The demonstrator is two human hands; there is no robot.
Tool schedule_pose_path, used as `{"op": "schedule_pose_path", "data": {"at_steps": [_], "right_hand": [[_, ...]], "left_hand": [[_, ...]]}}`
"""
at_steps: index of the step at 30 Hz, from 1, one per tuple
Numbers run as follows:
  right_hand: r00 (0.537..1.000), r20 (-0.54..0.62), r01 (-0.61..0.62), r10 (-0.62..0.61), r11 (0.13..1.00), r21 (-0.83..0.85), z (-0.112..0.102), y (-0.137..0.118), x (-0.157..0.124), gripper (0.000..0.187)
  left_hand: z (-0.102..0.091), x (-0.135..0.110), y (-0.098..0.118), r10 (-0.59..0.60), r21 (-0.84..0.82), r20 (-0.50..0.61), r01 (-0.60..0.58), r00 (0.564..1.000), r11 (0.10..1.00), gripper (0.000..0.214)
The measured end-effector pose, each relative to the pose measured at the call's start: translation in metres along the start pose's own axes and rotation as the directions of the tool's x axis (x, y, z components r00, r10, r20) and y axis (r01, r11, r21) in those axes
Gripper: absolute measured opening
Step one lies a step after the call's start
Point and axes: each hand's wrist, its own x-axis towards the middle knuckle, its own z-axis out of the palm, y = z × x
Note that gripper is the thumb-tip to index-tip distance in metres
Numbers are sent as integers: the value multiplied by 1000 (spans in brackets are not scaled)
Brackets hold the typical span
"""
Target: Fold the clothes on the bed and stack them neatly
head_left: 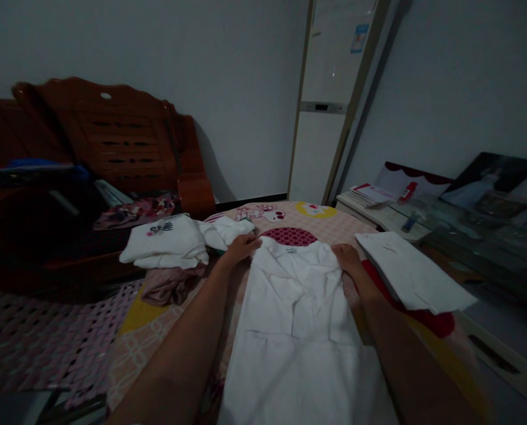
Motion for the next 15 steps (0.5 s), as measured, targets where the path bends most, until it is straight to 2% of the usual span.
{"op": "schedule_pose_path", "data": {"at_steps": [3,6,8,10,12,15], "right_hand": [[1000,-12,16,-16,999,41,18,4,8,18],[999,-39,17,-14,997,79,27,8,12,26],[997,-73,45,-35,988,149,26,13,13,24],[991,-125,89,-56,956,279,23,16,12,18],[986,-155,116,-55,899,422,19,16,11,18],[986,-166,114,-32,850,514,14,11,7,25]], "left_hand": [[-3,4,-10,35,-208,85,-16,996,978,40],[-2,5,-14,-10,-323,89,39,996,945,40],[-1,3,-12,-24,-366,69,48,997,929,37],[-1,1,-10,-22,-393,52,40,998,918,35],[-3,0,-7,-5,-380,81,36,997,924,33],[-5,0,-2,6,-263,110,23,994,964,31]]}}
